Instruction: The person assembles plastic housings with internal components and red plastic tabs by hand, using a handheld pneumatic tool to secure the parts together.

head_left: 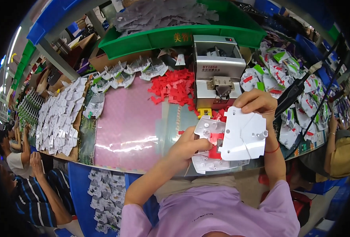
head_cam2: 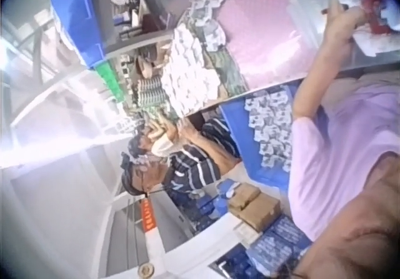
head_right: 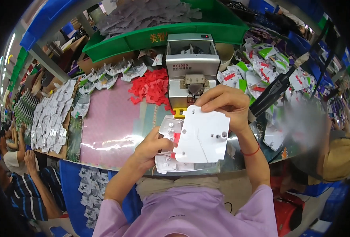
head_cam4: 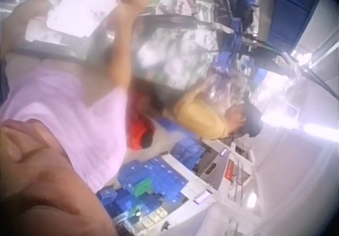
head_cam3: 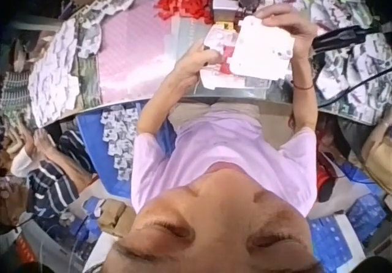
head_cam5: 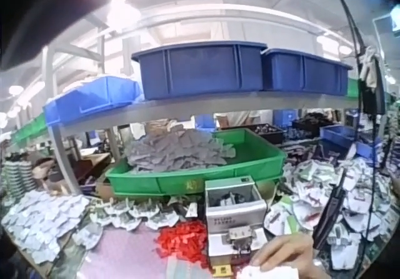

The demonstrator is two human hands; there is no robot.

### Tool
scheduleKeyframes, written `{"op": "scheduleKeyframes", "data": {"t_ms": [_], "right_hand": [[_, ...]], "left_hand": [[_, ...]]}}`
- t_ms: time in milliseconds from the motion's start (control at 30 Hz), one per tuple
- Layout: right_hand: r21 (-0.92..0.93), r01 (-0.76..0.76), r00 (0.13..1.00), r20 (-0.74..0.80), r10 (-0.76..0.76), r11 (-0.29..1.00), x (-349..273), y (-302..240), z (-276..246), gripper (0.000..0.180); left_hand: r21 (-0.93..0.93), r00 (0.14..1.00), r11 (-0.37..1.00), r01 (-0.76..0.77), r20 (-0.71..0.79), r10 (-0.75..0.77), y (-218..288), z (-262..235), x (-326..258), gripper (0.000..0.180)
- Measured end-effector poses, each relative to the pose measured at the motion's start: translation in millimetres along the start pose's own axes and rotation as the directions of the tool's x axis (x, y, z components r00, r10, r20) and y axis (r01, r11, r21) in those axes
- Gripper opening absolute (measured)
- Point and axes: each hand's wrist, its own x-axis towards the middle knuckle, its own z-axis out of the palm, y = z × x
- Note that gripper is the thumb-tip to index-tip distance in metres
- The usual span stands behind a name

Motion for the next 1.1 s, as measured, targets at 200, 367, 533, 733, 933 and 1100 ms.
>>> {"op": "scheduleKeyframes", "data": {"t_ms": [200, 367, 533, 733, 933, 1100], "right_hand": [[0.072, -0.017, 0.995, 0.094, 0.010, 0.997, -5, 1, 5, 0.011], [0.019, -0.024, 0.982, 0.186, 0.020, 1.000, -4, -2, 3, 0.013], [0.043, -0.024, 0.984, 0.176, 0.016, 0.999, -12, -2, 2, 0.013], [-0.023, -0.060, 0.991, 0.114, 0.063, 0.998, -26, -4, 1, 0.012], [0.081, -0.042, 0.998, 0.051, 0.038, 0.996, -29, -7, 12, 0.013], [0.014, -0.040, 0.991, 0.132, 0.038, 0.999, -30, -4, 16, 0.013]], "left_hand": [[-0.090, 0.993, 0.996, 0.009, -0.120, -0.019, -3, 2, -1, 0.042], [-0.046, 0.999, 0.999, 0.007, -0.047, -0.009, -3, -1, -4, 0.037], [-0.083, 0.997, 0.997, -0.006, -0.079, -0.001, -2, 1, -7, 0.033], [-0.082, 0.999, 0.997, -0.006, -0.037, 0.003, -3, 0, -9, 0.032], [-0.090, 1.000, 0.996, 0.015, -0.012, -0.016, -10, -2, -8, 0.038], [-0.081, 1.000, 0.996, 0.027, 0.003, -0.027, -12, 0, -11, 0.043]]}}
